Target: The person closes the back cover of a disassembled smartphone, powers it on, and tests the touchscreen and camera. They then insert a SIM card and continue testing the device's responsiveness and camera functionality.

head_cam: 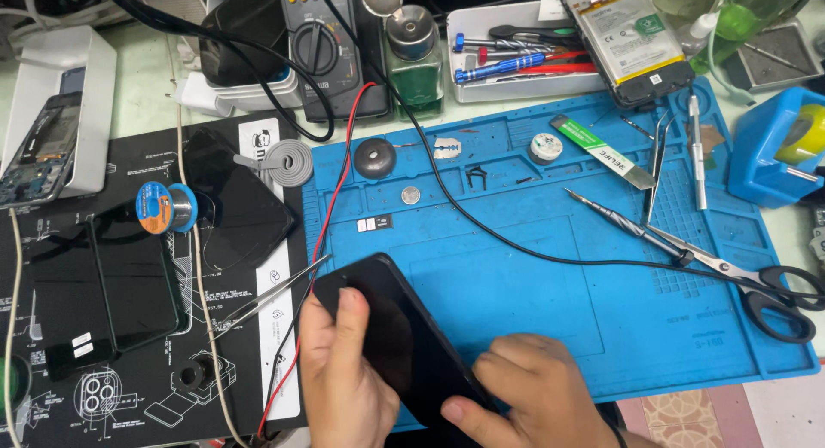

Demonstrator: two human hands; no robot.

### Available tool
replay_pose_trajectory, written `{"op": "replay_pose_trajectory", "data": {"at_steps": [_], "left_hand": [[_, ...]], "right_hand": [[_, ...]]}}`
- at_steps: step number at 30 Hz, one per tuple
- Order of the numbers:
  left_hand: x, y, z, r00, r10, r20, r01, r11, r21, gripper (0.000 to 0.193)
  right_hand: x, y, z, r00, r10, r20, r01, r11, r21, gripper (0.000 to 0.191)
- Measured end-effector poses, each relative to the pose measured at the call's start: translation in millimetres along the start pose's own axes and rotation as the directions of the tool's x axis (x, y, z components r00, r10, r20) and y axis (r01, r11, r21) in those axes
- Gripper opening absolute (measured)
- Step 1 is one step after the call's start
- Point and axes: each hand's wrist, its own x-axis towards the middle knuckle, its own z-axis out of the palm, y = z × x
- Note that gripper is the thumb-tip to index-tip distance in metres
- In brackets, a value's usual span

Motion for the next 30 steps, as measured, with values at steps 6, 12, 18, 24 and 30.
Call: {"op": "replay_pose_trajectory", "data": {"at_steps": [6, 12, 18, 24, 30], "left_hand": [[4, 6, 3, 0.999, 0.045, 0.030, -0.044, 0.999, -0.015, 0.017], [2, 2, 7, 0.999, -0.018, 0.036, 0.017, 1.000, 0.023, 0.022], [0, -6, 6, 0.996, -0.077, 0.038, 0.075, 0.996, 0.045, 0.028], [0, -13, 3, 0.997, -0.058, 0.044, 0.053, 0.992, 0.119, 0.031], [-1, -12, 2, 0.991, -0.072, 0.112, 0.061, 0.993, 0.100, 0.035]], "right_hand": [[-11, 3, 2, 0.997, 0.058, 0.050, -0.058, 0.998, 0.012, 0.046], [-16, -1, 5, 0.984, 0.130, -0.123, -0.113, 0.984, 0.139, 0.055], [-25, 12, 11, 0.963, 0.262, -0.065, -0.228, 0.919, 0.321, 0.060], [-35, 24, 14, 0.938, 0.346, 0.008, -0.292, 0.779, 0.555, 0.060], [-40, 27, 18, 0.927, 0.374, 0.005, -0.301, 0.739, 0.603, 0.060]]}}
